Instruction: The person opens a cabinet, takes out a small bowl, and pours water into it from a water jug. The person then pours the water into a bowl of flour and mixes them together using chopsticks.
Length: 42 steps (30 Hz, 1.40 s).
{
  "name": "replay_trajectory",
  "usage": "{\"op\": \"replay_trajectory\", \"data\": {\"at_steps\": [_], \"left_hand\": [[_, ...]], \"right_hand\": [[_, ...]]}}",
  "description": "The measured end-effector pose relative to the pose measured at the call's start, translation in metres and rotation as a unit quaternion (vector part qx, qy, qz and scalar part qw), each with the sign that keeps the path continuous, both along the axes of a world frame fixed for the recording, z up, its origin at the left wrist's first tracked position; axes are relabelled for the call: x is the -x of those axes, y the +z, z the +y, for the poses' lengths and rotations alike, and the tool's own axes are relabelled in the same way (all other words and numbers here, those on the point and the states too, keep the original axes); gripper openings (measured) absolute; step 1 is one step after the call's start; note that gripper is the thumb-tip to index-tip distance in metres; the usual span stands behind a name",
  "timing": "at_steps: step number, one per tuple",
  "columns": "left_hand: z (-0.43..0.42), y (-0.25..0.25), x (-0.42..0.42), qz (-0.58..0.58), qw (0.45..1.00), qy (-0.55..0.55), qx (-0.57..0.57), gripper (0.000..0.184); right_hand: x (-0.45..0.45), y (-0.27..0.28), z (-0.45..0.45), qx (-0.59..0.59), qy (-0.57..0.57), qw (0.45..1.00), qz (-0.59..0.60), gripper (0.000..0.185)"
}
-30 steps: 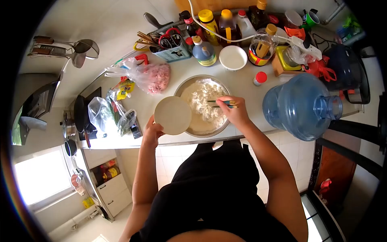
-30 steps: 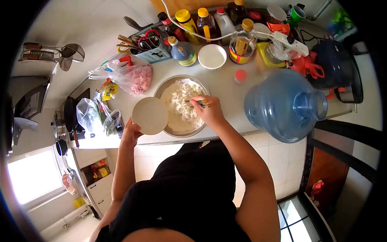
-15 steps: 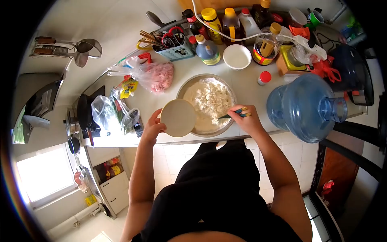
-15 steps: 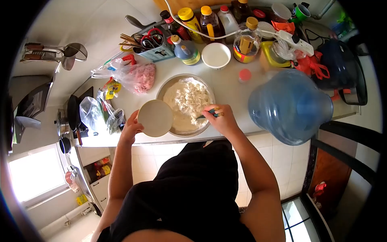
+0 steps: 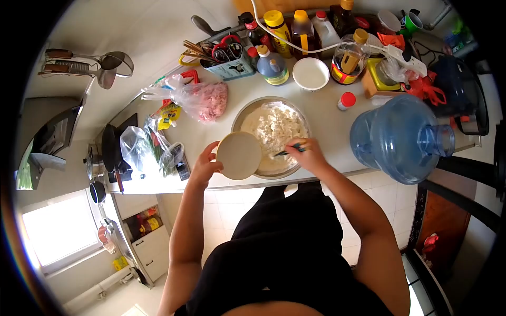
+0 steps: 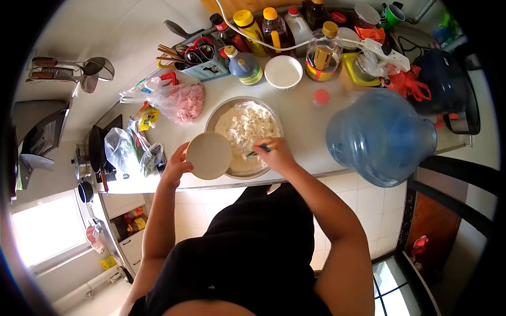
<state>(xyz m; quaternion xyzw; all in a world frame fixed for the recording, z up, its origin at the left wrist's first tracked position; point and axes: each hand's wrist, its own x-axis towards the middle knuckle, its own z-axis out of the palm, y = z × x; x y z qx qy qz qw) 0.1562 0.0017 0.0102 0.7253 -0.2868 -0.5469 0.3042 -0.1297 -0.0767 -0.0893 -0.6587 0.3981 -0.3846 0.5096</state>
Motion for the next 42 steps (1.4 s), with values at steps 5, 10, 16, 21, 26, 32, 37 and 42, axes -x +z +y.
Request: {"op": "replay_trajectory", "data": {"at_steps": [5,10,16,21,26,32,37,42], "left_hand": [[0.000,-0.005,-0.002,-0.011,1.000,0.000,0.005,0.073],[0.001,-0.004,-0.003,0.020,0.999,0.025,0.000,0.072],[-0.002,0.007,-0.005,0.019,0.999,0.036,0.015,0.072],[-0.007,0.009,-0.007,0.020,0.999,0.030,0.019,0.072],[-0.012,0.005,-0.008,0.066,0.996,0.064,0.017,0.068],[-0.020,0.009,-0.003,0.126,0.987,0.097,0.030,0.063],[-0.032,0.010,-0.006,0.148,0.985,0.082,0.031,0.057],[-0.047,0.015,-0.005,0.138,0.988,0.063,0.017,0.053]], "right_hand": [[0.052,0.050,-0.003,-0.071,0.001,0.996,0.056,0.009],[-0.009,0.017,0.018,0.013,0.033,0.999,0.008,0.009],[-0.051,0.013,-0.004,-0.111,-0.045,0.989,-0.080,0.011],[-0.052,-0.009,0.000,-0.159,-0.039,0.983,-0.081,0.013],[-0.004,0.013,-0.002,-0.039,-0.026,0.999,0.003,0.012],[-0.021,0.029,-0.050,-0.051,-0.140,0.986,-0.070,0.010],[-0.060,0.016,-0.041,0.001,-0.102,0.995,-0.024,0.010],[-0.019,0.017,-0.011,0.047,-0.028,0.998,0.020,0.007]]}}
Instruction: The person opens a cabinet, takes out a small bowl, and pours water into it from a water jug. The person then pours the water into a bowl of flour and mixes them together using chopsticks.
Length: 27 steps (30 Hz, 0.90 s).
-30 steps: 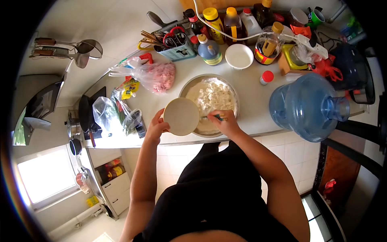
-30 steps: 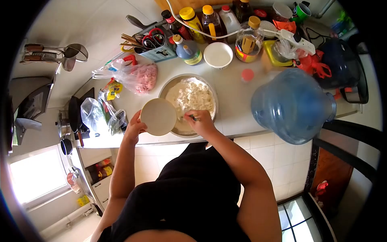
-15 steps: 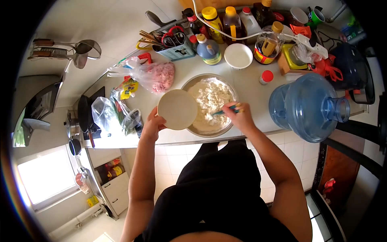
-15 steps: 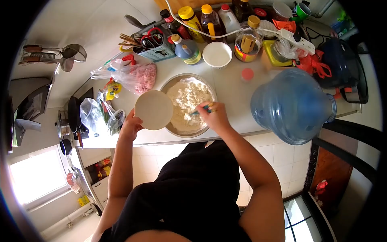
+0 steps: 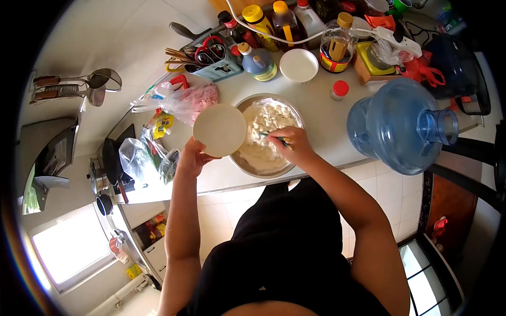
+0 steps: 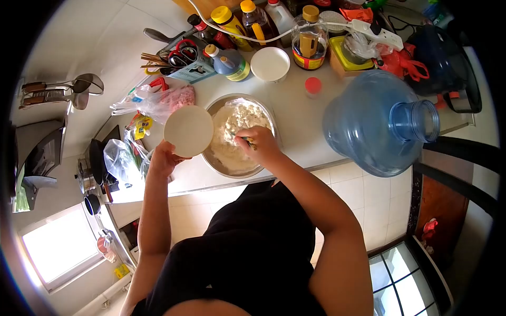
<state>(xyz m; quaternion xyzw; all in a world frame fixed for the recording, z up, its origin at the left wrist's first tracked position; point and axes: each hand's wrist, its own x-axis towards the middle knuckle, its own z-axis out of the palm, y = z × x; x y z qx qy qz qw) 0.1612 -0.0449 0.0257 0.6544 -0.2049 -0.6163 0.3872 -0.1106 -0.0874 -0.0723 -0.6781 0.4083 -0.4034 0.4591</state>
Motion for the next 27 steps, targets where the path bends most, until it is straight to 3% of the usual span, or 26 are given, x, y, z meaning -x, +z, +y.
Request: {"op": "replay_trajectory", "data": {"at_steps": [5,7,9,11,12,13,16,21,23,27], "left_hand": [[-0.012,0.011,0.009,-0.040,0.999,0.004,-0.020,0.051],[-0.018,0.016,0.016,-0.058,0.998,-0.009,-0.020,0.052],[-0.023,0.017,0.020,-0.076,0.997,-0.021,-0.017,0.053],[-0.026,0.014,0.022,-0.088,0.996,-0.019,-0.023,0.051],[-0.027,0.012,0.022,-0.088,0.996,-0.021,-0.023,0.051],[-0.028,0.008,0.022,-0.087,0.996,-0.013,-0.027,0.050],[-0.030,0.008,0.026,-0.086,0.996,-0.005,-0.032,0.049],[-0.033,0.007,0.027,-0.069,0.997,0.000,-0.019,0.046],[-0.031,0.008,0.027,-0.075,0.997,0.011,-0.030,0.049],[-0.019,0.006,0.023,-0.040,0.999,0.019,-0.018,0.055]], "right_hand": [[0.027,0.018,-0.001,-0.021,-0.022,0.997,-0.077,0.008],[0.030,0.024,-0.015,-0.044,-0.098,0.990,-0.096,0.009],[0.021,0.018,-0.029,-0.003,-0.134,0.985,-0.110,0.009],[0.008,0.000,-0.035,-0.085,-0.167,0.980,-0.074,0.011],[-0.004,-0.022,-0.031,-0.067,-0.178,0.977,-0.096,0.014],[-0.011,-0.021,-0.023,-0.152,-0.150,0.967,-0.137,0.015],[-0.007,-0.003,-0.006,-0.040,-0.069,0.996,-0.035,0.012],[0.033,0.016,0.000,-0.024,-0.035,0.998,-0.053,0.009],[0.044,0.026,-0.001,-0.063,-0.108,0.990,-0.065,0.008],[0.019,-0.014,-0.012,-0.018,-0.229,0.966,-0.122,0.007]]}}
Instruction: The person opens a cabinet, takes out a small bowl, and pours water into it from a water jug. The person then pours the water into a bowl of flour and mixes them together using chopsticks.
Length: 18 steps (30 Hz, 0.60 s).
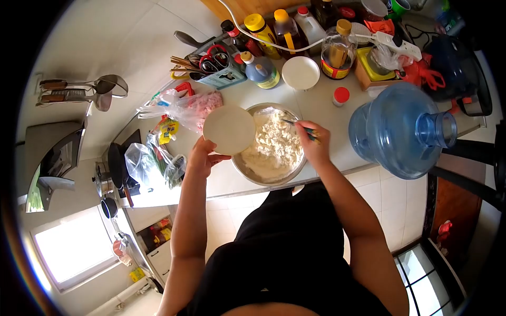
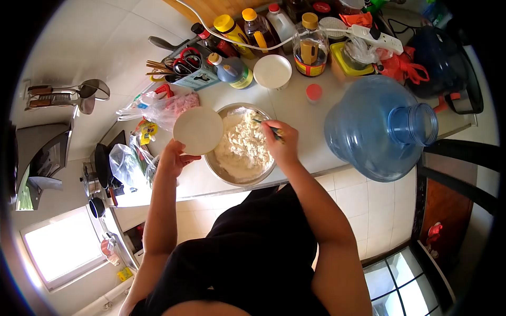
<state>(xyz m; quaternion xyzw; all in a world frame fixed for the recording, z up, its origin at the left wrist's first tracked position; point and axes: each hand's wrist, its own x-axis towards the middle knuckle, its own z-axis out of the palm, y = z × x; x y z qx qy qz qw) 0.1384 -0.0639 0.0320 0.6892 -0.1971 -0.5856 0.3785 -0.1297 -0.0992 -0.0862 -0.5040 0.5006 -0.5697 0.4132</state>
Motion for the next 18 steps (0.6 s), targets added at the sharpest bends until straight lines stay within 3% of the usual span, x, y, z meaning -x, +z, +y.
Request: {"op": "replay_trajectory", "data": {"at_steps": [1,2,4,7,10,13,16,18], "left_hand": [[0.004,-0.001,-0.001,0.003,1.000,-0.011,0.004,0.058],[0.007,-0.003,-0.001,0.006,1.000,-0.023,0.008,0.060],[0.012,-0.004,0.002,-0.002,0.999,-0.031,0.016,0.061],[0.023,-0.014,0.004,-0.002,0.999,-0.029,0.030,0.062],[0.032,-0.022,0.004,0.041,0.998,-0.009,0.049,0.064],[0.051,-0.041,-0.001,0.078,0.994,0.033,0.062,0.067],[0.061,-0.048,-0.003,0.123,0.988,0.054,0.082,0.068],[0.069,-0.049,-0.006,0.132,0.985,0.069,0.084,0.068]], "right_hand": [[-0.009,-0.006,0.002,-0.026,0.019,0.999,0.033,0.008],[-0.024,-0.013,0.005,-0.046,0.037,0.998,-0.005,0.009],[-0.041,-0.008,0.012,0.031,0.087,0.991,0.096,0.006],[-0.035,0.005,0.021,0.052,0.161,0.981,0.093,0.005],[-0.001,0.020,0.025,0.061,0.151,0.984,0.072,0.006],[0.022,0.039,0.020,0.001,0.058,0.995,0.083,0.007],[0.003,0.012,0.015,-0.019,0.035,0.995,0.091,0.007],[-0.017,0.004,0.023,0.054,0.062,0.985,0.152,0.006]]}}
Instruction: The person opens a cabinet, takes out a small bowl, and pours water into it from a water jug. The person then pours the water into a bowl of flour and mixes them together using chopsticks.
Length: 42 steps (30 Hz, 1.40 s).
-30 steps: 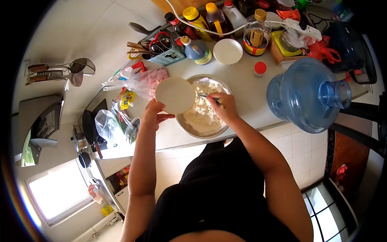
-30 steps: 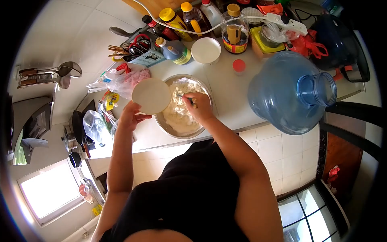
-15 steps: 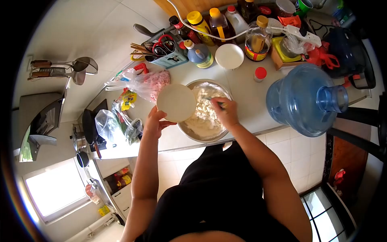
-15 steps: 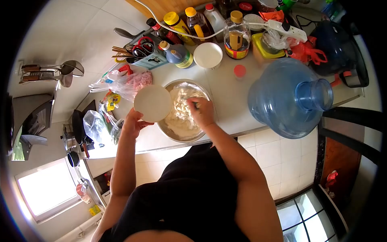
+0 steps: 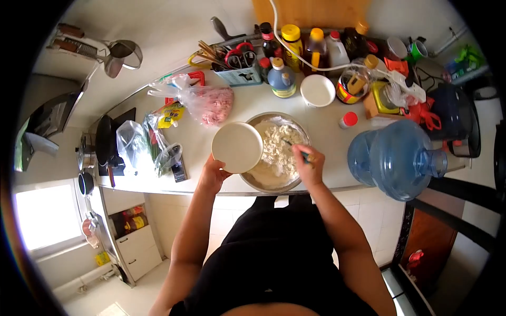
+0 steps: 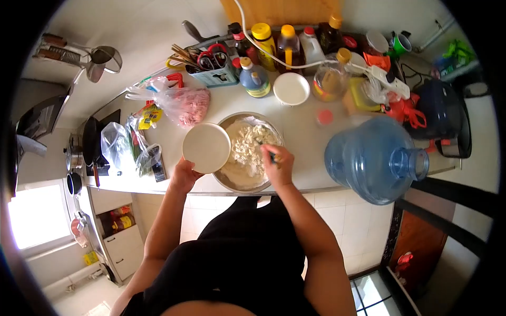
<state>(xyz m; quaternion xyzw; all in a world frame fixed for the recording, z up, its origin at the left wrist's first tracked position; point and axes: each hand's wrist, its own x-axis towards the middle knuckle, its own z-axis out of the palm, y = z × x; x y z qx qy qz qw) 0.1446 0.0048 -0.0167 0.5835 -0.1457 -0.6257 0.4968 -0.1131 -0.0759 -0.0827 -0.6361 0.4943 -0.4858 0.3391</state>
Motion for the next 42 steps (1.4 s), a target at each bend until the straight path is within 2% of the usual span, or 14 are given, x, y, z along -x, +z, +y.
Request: {"op": "replay_trajectory", "data": {"at_steps": [5,9,11,15,17,26,29,31,32,35,36,38,40,42], "left_hand": [[0.017,-0.002,-0.008,0.018,0.999,0.036,0.008,0.066],[0.028,-0.013,-0.013,0.063,0.997,0.038,0.023,0.069],[0.034,-0.026,-0.017,0.070,0.997,0.036,0.025,0.069],[0.031,-0.017,-0.013,0.110,0.991,0.044,0.066,0.068],[0.033,-0.013,-0.010,0.111,0.991,0.057,0.050,0.068],[0.055,-0.044,-0.043,0.202,0.968,0.150,0.014,0.065],[0.059,-0.059,-0.065,0.192,0.963,0.190,-0.004,0.060],[0.062,-0.070,-0.083,0.160,0.963,0.213,-0.029,0.054],[0.064,-0.079,-0.090,0.163,0.963,0.215,-0.030,0.054],[0.070,-0.107,-0.110,0.165,0.961,0.218,-0.048,0.047],[0.072,-0.112,-0.113,0.169,0.960,0.218,-0.049,0.047],[0.073,-0.121,-0.120,0.171,0.957,0.228,-0.051,0.046],[0.071,-0.122,-0.122,0.161,0.958,0.228,-0.062,0.046],[0.070,-0.123,-0.125,0.152,0.959,0.225,-0.075,0.046]], "right_hand": [[-0.008,0.031,0.036,0.038,0.114,0.992,0.031,0.009],[-0.038,0.017,0.033,0.075,0.155,0.985,0.011,0.010],[-0.037,0.006,0.014,0.109,0.180,0.975,0.074,0.010],[-0.010,0.026,0.014,0.105,0.159,0.978,0.088,0.013],[0.002,0.039,0.025,0.008,0.137,0.984,0.112,0.015],[-0.020,0.058,0.037,0.086,0.217,0.935,0.268,0.027],[-0.017,0.055,0.036,0.033,0.289,0.919,0.267,0.027],[-0.018,0.056,0.035,-0.217,0.349,0.889,0.204,0.022],[-0.017,0.049,0.034,-0.218,0.349,0.888,0.206,0.022],[-0.011,0.016,0.028,-0.384,0.319,0.864,-0.061,0.016],[-0.013,0.022,0.026,-0.386,0.317,0.864,-0.057,0.016],[-0.014,0.036,0.021,-0.580,0.202,0.735,-0.287,0.015],[-0.017,0.039,0.012,-0.606,0.167,0.717,-0.301,0.016],[-0.020,0.043,0.001,-0.621,0.146,0.767,-0.071,0.025]]}}
